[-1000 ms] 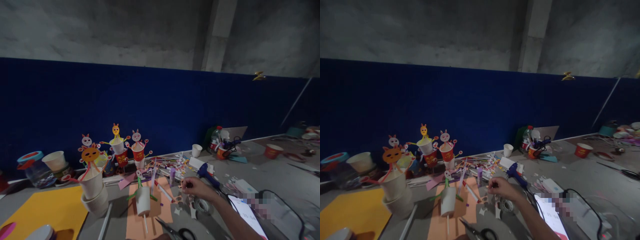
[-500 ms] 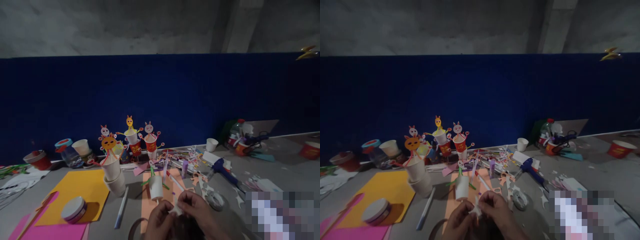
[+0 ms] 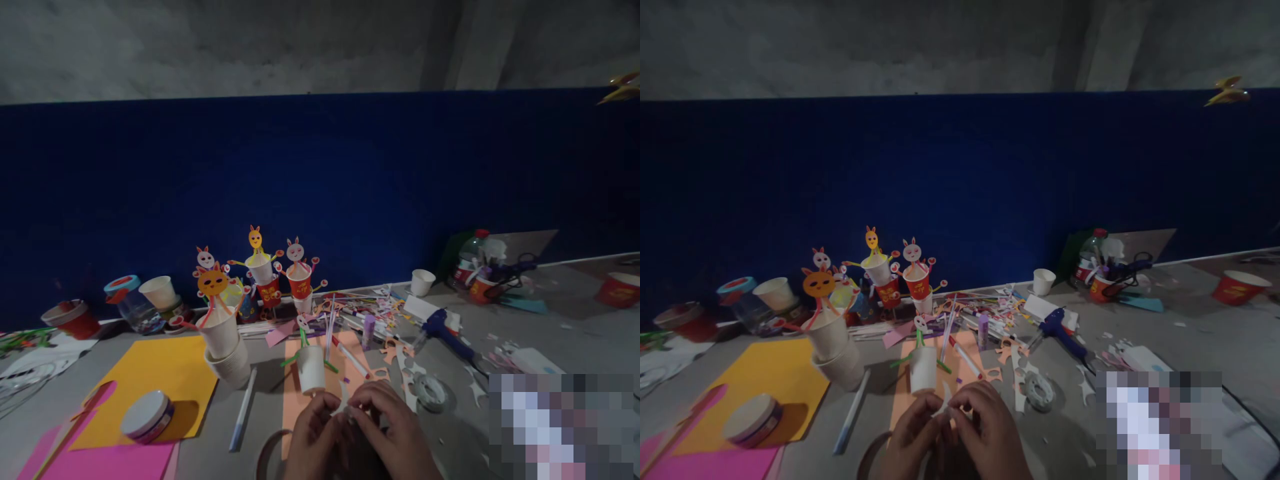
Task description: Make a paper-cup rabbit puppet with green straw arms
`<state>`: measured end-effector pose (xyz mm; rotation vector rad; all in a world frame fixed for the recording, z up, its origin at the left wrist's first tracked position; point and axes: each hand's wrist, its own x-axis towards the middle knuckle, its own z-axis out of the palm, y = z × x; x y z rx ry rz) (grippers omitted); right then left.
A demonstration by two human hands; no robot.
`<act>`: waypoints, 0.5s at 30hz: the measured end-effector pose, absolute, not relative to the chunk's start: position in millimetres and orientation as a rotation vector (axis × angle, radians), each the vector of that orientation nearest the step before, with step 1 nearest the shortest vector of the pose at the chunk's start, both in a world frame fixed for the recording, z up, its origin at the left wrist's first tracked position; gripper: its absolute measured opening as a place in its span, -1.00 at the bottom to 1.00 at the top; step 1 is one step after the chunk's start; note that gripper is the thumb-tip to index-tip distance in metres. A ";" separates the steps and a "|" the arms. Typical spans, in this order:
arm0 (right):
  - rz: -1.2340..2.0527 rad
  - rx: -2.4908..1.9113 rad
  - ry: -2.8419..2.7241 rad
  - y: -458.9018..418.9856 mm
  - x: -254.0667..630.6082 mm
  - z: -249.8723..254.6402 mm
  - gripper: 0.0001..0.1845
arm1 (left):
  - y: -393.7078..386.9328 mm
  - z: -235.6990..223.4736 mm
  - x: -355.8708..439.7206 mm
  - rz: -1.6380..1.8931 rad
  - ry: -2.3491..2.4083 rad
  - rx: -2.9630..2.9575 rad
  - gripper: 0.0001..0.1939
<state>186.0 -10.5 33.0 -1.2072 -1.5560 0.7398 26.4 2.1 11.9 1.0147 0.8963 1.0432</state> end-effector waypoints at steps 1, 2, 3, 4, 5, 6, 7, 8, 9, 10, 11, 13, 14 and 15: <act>0.738 -1.193 -1.559 -9.3 185.5 33.3 -0.86 | 1.4 12.0 26.1 1.045 0.886 1.011 -0.62; 0.755 -1.182 -1.554 -8.0 185.1 33.2 -0.86 | 0.8 12.5 25.9 1.049 0.879 1.002 -0.62; 0.781 -1.175 -1.538 -6.7 184.7 32.8 -0.86 | 0.3 13.3 25.9 1.056 0.875 0.993 -0.63; 0.809 -1.174 -1.514 -5.6 184.3 32.2 -0.87 | -0.1 14.3 26.0 1.052 0.872 0.986 -0.63; 0.834 -1.176 -1.493 -4.7 183.9 31.4 -0.88 | -0.4 15.5 26.3 1.051 0.872 0.981 -0.64; 0.856 -1.181 -1.477 -4.0 183.3 30.3 -0.89 | -0.7 16.8 26.6 1.048 0.874 0.978 -0.64; 0.873 -1.187 -1.469 -3.5 182.6 29.2 -0.90 | -0.9 18.1 26.9 1.049 0.879 0.976 -0.64; 0.884 -1.193 -1.466 -3.2 181.9 27.9 -0.91 | -1.1 19.4 27.1 1.047 0.884 0.977 -0.64; 0.895 -1.201 -1.462 -3.0 181.2 26.5 -0.92 | -1.3 20.6 27.2 1.046 0.888 0.979 -0.64; 0.904 -1.207 -1.453 -3.0 180.5 25.1 -0.92 | -1.4 21.8 27.2 1.041 0.889 0.985 -0.64; 0.917 -1.206 -1.440 -3.0 179.9 23.8 -0.92 | -1.6 22.9 27.2 1.044 0.889 0.995 -0.64; 0.950 -1.192 -1.408 -3.3 178.9 21.7 -0.92 | -1.6 24.6 26.9 1.038 0.887 1.018 -0.63; 0.962 -1.183 -1.394 -3.4 178.5 21.0 -0.92 | -1.5 25.1 26.7 1.035 0.891 1.025 -0.63; 0.972 -1.172 -1.384 -3.5 178.3 20.7 -0.91 | -1.3 25.4 26.6 1.035 0.897 1.027 -0.62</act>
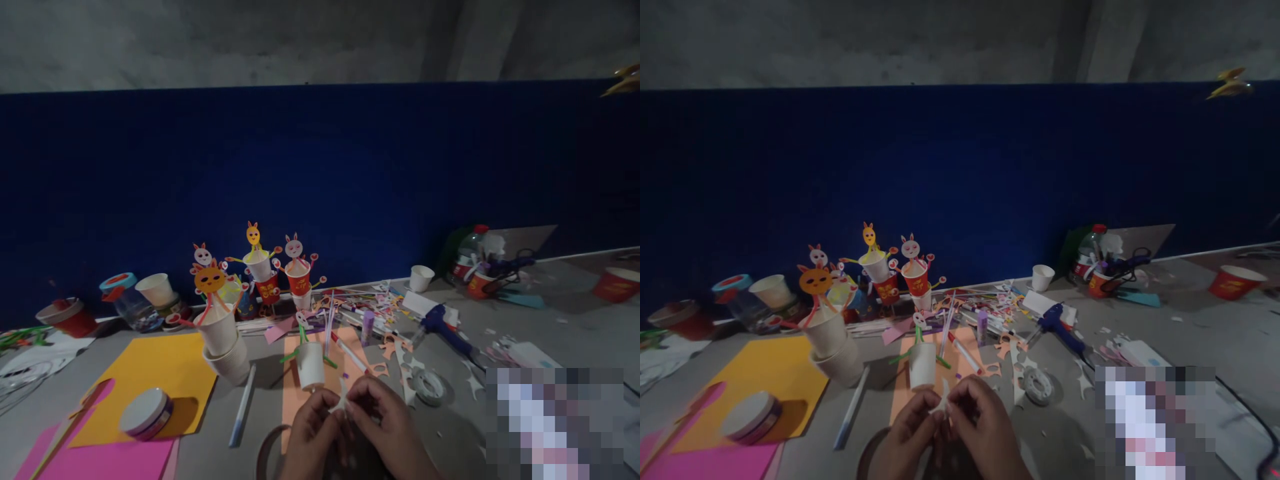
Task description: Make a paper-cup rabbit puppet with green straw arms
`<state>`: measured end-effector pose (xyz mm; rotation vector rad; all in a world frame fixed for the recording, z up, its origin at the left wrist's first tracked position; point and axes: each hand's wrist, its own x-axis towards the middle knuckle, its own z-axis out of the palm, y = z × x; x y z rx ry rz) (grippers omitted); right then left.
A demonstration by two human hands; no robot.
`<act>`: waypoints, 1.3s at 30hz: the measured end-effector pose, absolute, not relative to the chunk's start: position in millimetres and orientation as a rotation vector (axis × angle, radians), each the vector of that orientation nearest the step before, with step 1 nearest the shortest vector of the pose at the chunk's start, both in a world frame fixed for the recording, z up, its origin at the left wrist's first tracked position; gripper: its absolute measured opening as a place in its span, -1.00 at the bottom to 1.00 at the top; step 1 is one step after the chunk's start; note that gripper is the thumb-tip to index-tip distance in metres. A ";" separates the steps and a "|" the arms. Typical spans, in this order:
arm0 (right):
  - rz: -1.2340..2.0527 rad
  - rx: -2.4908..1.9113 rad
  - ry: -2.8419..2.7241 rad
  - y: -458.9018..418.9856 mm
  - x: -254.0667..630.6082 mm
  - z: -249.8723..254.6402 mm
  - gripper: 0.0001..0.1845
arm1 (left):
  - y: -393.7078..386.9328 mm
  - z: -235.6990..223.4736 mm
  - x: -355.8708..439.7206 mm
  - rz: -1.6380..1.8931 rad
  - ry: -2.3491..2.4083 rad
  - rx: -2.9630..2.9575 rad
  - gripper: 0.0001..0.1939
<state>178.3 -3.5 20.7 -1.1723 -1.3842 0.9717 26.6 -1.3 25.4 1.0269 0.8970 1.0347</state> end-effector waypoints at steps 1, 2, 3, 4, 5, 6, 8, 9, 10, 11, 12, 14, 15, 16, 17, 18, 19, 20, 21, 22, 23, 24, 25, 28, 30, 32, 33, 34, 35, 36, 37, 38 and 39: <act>0.979 -1.163 -1.376 -3.6 178.1 20.5 -0.91 | -1.1 25.4 26.5 1.031 0.903 1.026 -0.62; 0.984 -1.156 -1.368 -3.8 177.9 20.5 -0.90 | -0.8 25.0 26.5 1.030 0.905 1.025 -0.62; 0.990 -1.151 -1.357 -4.0 177.7 20.5 -0.89 | -0.6 24.5 26.5 1.032 0.904 1.022 -0.61; 1.000 -1.148 -1.345 -4.3 177.6 20.5 -0.88 | -0.4 23.7 26.7 1.038 0.900 1.023 -0.61; 1.014 -1.146 -1.332 -4.6 177.4 20.4 -0.86 | -0.2 23.0 26.9 1.041 0.895 1.026 -0.60; 1.028 -1.148 -1.318 -5.0 177.2 20.1 -0.84 | -0.2 22.2 27.2 1.041 0.892 1.028 -0.59; 1.047 -1.154 -1.293 -5.7 176.7 19.2 -0.82 | -0.1 21.4 27.9 1.042 0.895 1.024 -0.59; 1.057 -1.154 -1.286 -5.9 176.4 18.6 -0.81 | -0.2 21.3 28.2 1.039 0.898 1.019 -0.58; 1.064 -1.152 -1.280 -6.0 176.1 17.9 -0.80 | -0.2 21.4 28.4 1.037 0.902 1.014 -0.58; 1.073 -1.147 -1.272 -5.8 175.8 17.4 -0.79 | -0.2 21.7 28.5 1.040 0.909 1.011 -0.58; 1.082 -1.139 -1.265 -5.6 175.5 16.9 -0.78 | -0.3 21.9 28.4 1.041 0.917 1.012 -0.58; 1.103 -1.126 -1.248 -4.7 174.9 16.2 -0.76 | -0.4 22.2 27.7 1.037 0.938 1.021 -0.61; 1.113 -1.120 -1.240 -4.3 174.6 16.0 -0.76 | -0.5 22.2 27.2 1.036 0.947 1.026 -0.63; 1.120 -1.115 -1.233 -3.9 174.3 15.8 -0.76 | -0.6 22.1 26.8 1.042 0.954 1.028 -0.64; 1.126 -1.111 -1.230 -3.7 174.1 15.6 -0.77 | -0.7 21.9 26.5 1.045 0.957 1.030 -0.64; 1.130 -1.106 -1.230 -3.5 174.0 15.3 -0.78 | -0.8 21.7 26.3 1.047 0.955 1.032 -0.64; 1.130 -1.101 -1.229 -3.5 173.8 14.9 -0.78 | -0.9 21.5 26.2 1.048 0.952 1.033 -0.64; 1.131 -1.096 -1.229 -3.7 173.8 14.5 -0.79 | -1.0 21.3 26.3 1.050 0.949 1.034 -0.63; 1.133 -1.092 -1.228 -4.0 173.7 14.2 -0.79 | -1.1 21.1 26.5 1.049 0.944 1.034 -0.63; 1.139 -1.090 -1.227 -4.3 173.7 14.1 -0.80 | -1.2 20.9 26.8 1.047 0.940 1.034 -0.62; 1.144 -1.088 -1.222 -4.6 173.7 14.1 -0.80 | -1.4 20.6 27.1 1.046 0.933 1.037 -0.62; 1.144 -1.088 -1.217 -4.8 173.8 14.3 -0.80 | -1.6 20.2 27.5 1.051 0.930 1.038 -0.61; 1.141 -1.091 -1.216 -4.9 173.8 14.8 -0.80 | -1.7 19.8 27.8 1.051 0.930 1.042 -0.61; 1.128 -1.114 -1.249 -4.3 174.3 16.4 -0.76 | -2.1 19.0 28.3 1.068 0.952 1.032 -0.58; 1.151 -1.121 -1.277 -3.6 174.7 17.5 -0.71 | -2.0 20.2 27.9 1.073 0.966 1.025 -0.58; 1.194 -1.113 -1.284 -3.2 175.5 18.5 -0.67 | -1.7 23.7 26.4 1.076 0.965 1.047 -0.60; 1.219 -1.111 -1.286 -3.2 176.0 19.0 -0.66 | -1.4 26.1 25.4 1.066 0.959 1.069 -0.62; 1.249 -1.108 -1.285 -3.2 176.7 19.6 -0.66 | -1.0 28.7 24.1 1.067 0.951 1.092 -0.63; 1.282 -1.105 -1.285 -3.4 177.4 20.1 -0.66 | -0.5 31.0 22.9 1.081 0.943 1.111 -0.64; 1.310 -1.105 -1.284 -3.5 178.2 20.5 -0.66 | 0.1 33.0 21.6 1.088 0.930 1.130 -0.65; 1.334 -1.103 -1.282 -3.4 178.9 20.9 -0.65 | 0.9 34.4 20.6 1.089 0.914 1.149 -0.66; 1.353 -1.098 -1.277 -3.2 179.5 21.3 -0.65 | 1.8 35.0 19.7 1.085 0.899 1.165 -0.67; 1.369 -1.092 -1.273 -2.8 179.9 21.6 -0.64 | 2.7 35.1 19.1 1.073 0.889 1.177 -0.67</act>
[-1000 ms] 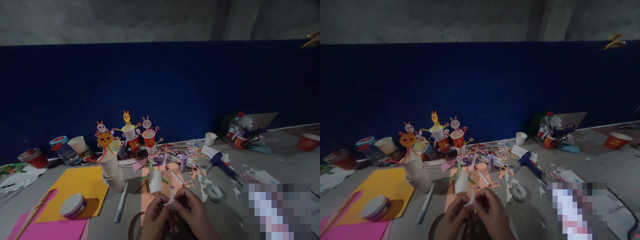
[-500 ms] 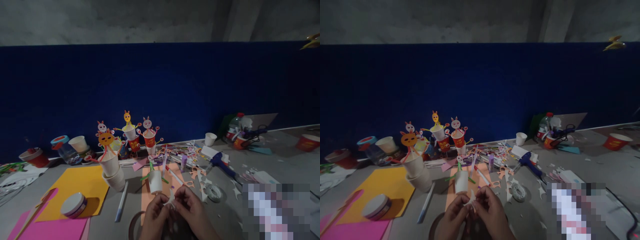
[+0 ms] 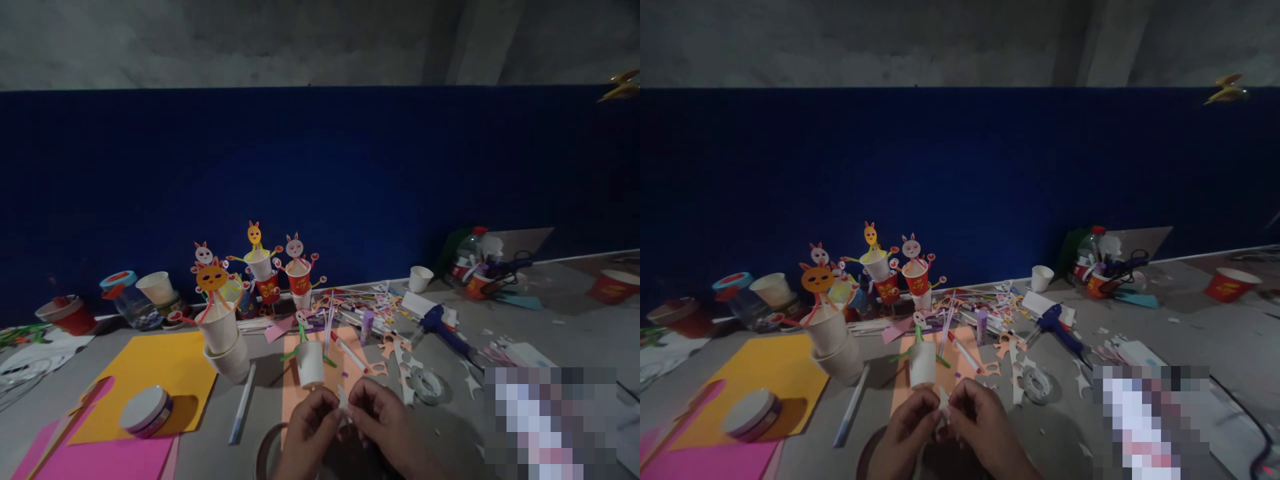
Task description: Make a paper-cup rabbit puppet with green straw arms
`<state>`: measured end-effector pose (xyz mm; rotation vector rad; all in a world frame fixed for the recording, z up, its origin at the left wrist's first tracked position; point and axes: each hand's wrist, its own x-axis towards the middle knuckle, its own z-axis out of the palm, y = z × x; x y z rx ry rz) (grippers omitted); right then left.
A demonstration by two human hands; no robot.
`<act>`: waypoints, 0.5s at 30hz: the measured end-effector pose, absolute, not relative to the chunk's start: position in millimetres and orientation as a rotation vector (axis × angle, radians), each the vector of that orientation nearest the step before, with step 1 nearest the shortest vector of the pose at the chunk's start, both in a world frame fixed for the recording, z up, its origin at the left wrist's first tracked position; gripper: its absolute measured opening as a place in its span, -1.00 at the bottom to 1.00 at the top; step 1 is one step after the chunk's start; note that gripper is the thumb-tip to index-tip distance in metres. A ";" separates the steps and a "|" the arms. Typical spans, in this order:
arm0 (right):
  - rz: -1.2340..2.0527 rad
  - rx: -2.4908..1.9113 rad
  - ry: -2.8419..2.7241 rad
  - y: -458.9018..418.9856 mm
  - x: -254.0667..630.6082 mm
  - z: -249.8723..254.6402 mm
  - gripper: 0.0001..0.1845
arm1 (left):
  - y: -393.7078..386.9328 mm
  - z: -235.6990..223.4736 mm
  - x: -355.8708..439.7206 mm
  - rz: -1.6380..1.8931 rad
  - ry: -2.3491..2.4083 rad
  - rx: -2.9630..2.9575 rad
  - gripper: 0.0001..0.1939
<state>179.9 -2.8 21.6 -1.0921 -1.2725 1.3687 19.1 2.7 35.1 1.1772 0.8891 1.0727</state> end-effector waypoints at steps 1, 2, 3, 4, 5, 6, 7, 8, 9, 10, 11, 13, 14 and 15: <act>1.382 -1.087 -1.271 -2.2 180.3 21.9 -0.63 | 3.5 34.5 18.7 1.048 0.883 1.186 -0.67; 1.390 -1.085 -1.271 -1.6 180.6 22.4 -0.62 | 4.1 33.5 18.6 1.027 0.883 1.191 -0.66; 1.401 -1.085 -1.277 -1.0 181.0 23.1 -0.61 | 4.5 32.2 18.7 1.018 0.887 1.193 -0.65; 1.410 -1.089 -1.287 -0.6 181.9 23.9 -0.61 | 4.6 31.0 18.9 1.023 0.892 1.193 -0.64; 1.416 -1.097 -1.299 -0.7 183.4 24.8 -0.60 | 4.5 29.8 19.2 1.030 0.894 1.191 -0.63; 1.415 -1.108 -1.313 -1.5 185.8 25.7 -0.59 | 4.1 29.0 19.5 1.035 0.892 1.186 -0.63; 1.401 -1.128 -1.332 -3.1 189.3 26.3 -0.58 | 3.7 28.6 19.9 1.042 0.887 1.177 -0.62; 1.359 -1.164 -1.364 -5.7 194.1 26.3 -0.59 | 3.1 28.7 20.1 1.051 0.885 1.161 -0.62; 1.287 -1.224 -1.420 -9.1 200.1 25.5 -0.60 | 2.6 29.3 20.4 1.063 0.881 1.143 -0.62; 1.188 -1.304 -1.496 -13.5 207.0 23.6 -0.64 | 2.2 30.3 20.7 1.077 0.879 1.122 -0.62; 1.062 -1.404 -1.595 -18.4 214.4 20.6 -0.70 | 1.9 31.6 20.9 1.090 0.876 1.107 -0.62; 0.864 -1.597 -1.808 -29.1 228.4 11.3 -0.90 | 1.5 34.9 21.6 1.107 0.871 1.091 -0.64; 0.799 -1.673 -1.878 -34.3 234.0 5.6 -0.88 | 1.3 36.6 21.9 1.115 0.873 1.084 -0.66; 0.746 -1.737 -1.938 -38.9 238.3 -0.1 -0.74 | 1.1 38.3 22.2 1.127 0.878 1.080 -0.67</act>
